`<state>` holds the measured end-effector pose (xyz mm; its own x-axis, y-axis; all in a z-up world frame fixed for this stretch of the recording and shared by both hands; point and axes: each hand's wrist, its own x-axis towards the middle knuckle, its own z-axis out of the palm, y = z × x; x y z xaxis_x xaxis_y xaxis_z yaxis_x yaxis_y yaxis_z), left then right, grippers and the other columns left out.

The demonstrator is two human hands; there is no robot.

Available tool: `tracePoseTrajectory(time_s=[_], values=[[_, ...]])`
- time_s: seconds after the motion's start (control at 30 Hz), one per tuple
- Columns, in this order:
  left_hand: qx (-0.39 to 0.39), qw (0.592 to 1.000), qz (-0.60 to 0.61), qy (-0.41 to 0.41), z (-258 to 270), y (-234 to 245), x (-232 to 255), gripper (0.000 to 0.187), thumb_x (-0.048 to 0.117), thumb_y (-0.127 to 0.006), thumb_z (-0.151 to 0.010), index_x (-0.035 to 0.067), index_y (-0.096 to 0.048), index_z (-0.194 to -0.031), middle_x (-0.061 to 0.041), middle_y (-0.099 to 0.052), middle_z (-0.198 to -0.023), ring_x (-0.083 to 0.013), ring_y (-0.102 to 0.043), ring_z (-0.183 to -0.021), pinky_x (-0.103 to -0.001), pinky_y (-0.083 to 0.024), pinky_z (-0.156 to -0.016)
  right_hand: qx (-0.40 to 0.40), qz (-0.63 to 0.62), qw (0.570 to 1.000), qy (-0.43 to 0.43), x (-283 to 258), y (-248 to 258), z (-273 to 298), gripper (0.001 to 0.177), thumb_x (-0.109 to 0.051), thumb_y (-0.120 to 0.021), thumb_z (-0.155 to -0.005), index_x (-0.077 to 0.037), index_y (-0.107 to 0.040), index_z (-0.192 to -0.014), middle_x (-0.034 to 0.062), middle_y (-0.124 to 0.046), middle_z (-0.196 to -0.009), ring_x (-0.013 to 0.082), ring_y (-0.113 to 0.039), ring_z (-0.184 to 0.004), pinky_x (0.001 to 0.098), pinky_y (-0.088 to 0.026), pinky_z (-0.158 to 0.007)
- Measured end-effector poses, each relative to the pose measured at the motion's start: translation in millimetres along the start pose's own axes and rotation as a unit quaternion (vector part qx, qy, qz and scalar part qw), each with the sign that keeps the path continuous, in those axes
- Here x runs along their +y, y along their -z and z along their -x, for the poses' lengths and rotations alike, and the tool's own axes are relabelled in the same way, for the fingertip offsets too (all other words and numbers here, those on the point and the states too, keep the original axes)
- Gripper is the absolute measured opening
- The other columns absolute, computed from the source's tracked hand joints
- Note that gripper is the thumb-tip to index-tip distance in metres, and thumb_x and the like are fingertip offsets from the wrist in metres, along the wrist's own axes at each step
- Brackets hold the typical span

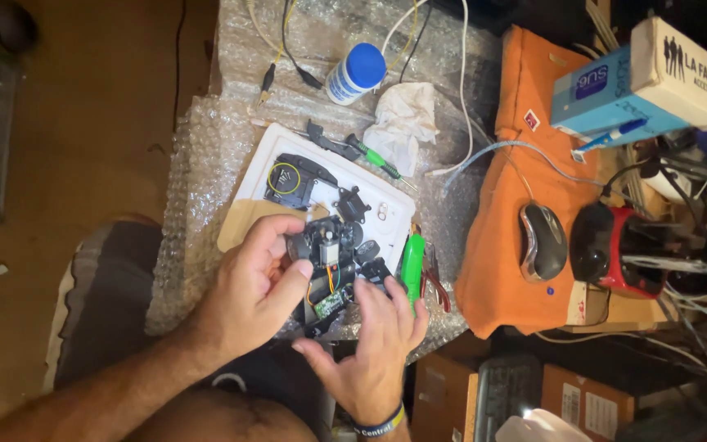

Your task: Disassembling and repairing a small electronic device using a hand tool

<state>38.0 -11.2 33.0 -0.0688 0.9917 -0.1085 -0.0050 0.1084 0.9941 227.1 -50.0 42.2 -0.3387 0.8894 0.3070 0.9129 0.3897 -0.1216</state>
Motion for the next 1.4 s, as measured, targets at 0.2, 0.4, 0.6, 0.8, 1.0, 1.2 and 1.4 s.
tracePoseTrajectory(time_s=[0.2, 0.4, 0.6, 0.8, 1.0, 1.2, 1.4], values=[[0.008, 1.0, -0.016, -0.003, -1, 1, -3, 0.036, 0.017, -0.067, -0.085, 0.01, -0.063, -0.12, 0.0, -0.067, -0.069, -0.0096, -0.06, -0.053, -0.025, -0.052, -0.052, 0.01, -0.001, 1.0, 0.024, 8, -2, 3, 0.094, -0.076, -0.065, -0.079, -0.002, -0.05, -0.136, 0.0087, -0.064, -0.131, 0.035, -0.056, -0.132, 0.0579, -0.026, -0.121], [-0.006, 0.999, -0.048, 0.005, -4, 4, -8, 0.037, 0.022, -0.067, -0.085, 0.013, -0.064, -0.12, 0.001, -0.065, -0.069, -0.0112, -0.06, -0.049, -0.027, -0.052, -0.052, -0.023, -0.064, 0.996, 0.057, 33, 8, 0, 0.09, -0.072, -0.065, -0.081, -0.004, -0.052, -0.139, 0.0106, -0.062, -0.14, 0.0345, -0.054, -0.138, 0.0565, -0.031, -0.123], [-0.016, 0.997, -0.073, 0.036, -10, 7, -7, 0.041, 0.026, -0.068, -0.081, 0.016, -0.065, -0.121, 0.001, -0.062, -0.062, -0.0142, -0.059, -0.045, -0.03, -0.051, -0.055, -0.029, -0.116, 0.992, 0.029, 54, 31, -37, 0.087, -0.071, -0.053, -0.084, 0.001, -0.055, -0.132, 0.0176, -0.067, -0.131, 0.036, -0.061, -0.131, 0.0504, -0.048, -0.118], [-0.007, 0.998, -0.066, 0.019, -10, 6, -14, 0.034, 0.023, -0.069, -0.083, 0.015, -0.067, -0.115, 0.002, -0.058, -0.057, -0.0121, -0.054, -0.045, -0.03, -0.048, -0.05, -0.095, -0.128, 0.984, 0.083, 87, 45, -95, 0.041, -0.035, -0.055, -0.101, -0.006, -0.062, -0.128, 0.0197, -0.068, -0.126, 0.0301, -0.069, -0.114, 0.0392, -0.061, -0.097], [-0.01, 0.998, -0.06, -0.004, -8, 7, -17, 0.035, 0.022, -0.069, -0.083, 0.013, -0.067, -0.117, 0.004, -0.055, -0.053, -0.0092, -0.051, -0.042, -0.028, -0.046, -0.044, -0.168, -0.106, 0.978, 0.061, 86, 38, -159, 0.023, -0.018, -0.06, -0.1, -0.008, -0.072, -0.118, 0.012, -0.071, -0.116, 0.027, -0.067, -0.108, 0.0388, -0.052, -0.098], [-0.011, 0.999, -0.035, -0.01, -7, 7, -22, 0.035, 0.021, -0.069, -0.084, 0.012, -0.066, -0.117, 0.004, -0.053, -0.055, -0.0088, -0.05, -0.043, -0.027, -0.046, -0.045, -0.235, -0.073, 0.961, 0.13, 76, 27, -188, 0.025, -0.024, -0.057, -0.102, -0.011, -0.075, -0.114, 0.0071, -0.075, -0.107, 0.0235, -0.071, -0.091, 0.0405, -0.06, -0.081], [-0.011, 1.0, -0.027, 0.008, -7, 6, -22, 0.035, 0.02, -0.07, -0.083, 0.013, -0.067, -0.116, 0.004, -0.05, -0.054, -0.0102, -0.047, -0.043, -0.028, -0.043, -0.046, -0.254, -0.088, 0.939, 0.214, 66, 3, -235, 0.021, -0.013, -0.065, -0.098, -0.008, -0.071, -0.117, 0.013, -0.076, -0.115, 0.0302, -0.071, -0.105, 0.0457, -0.057, -0.094]])
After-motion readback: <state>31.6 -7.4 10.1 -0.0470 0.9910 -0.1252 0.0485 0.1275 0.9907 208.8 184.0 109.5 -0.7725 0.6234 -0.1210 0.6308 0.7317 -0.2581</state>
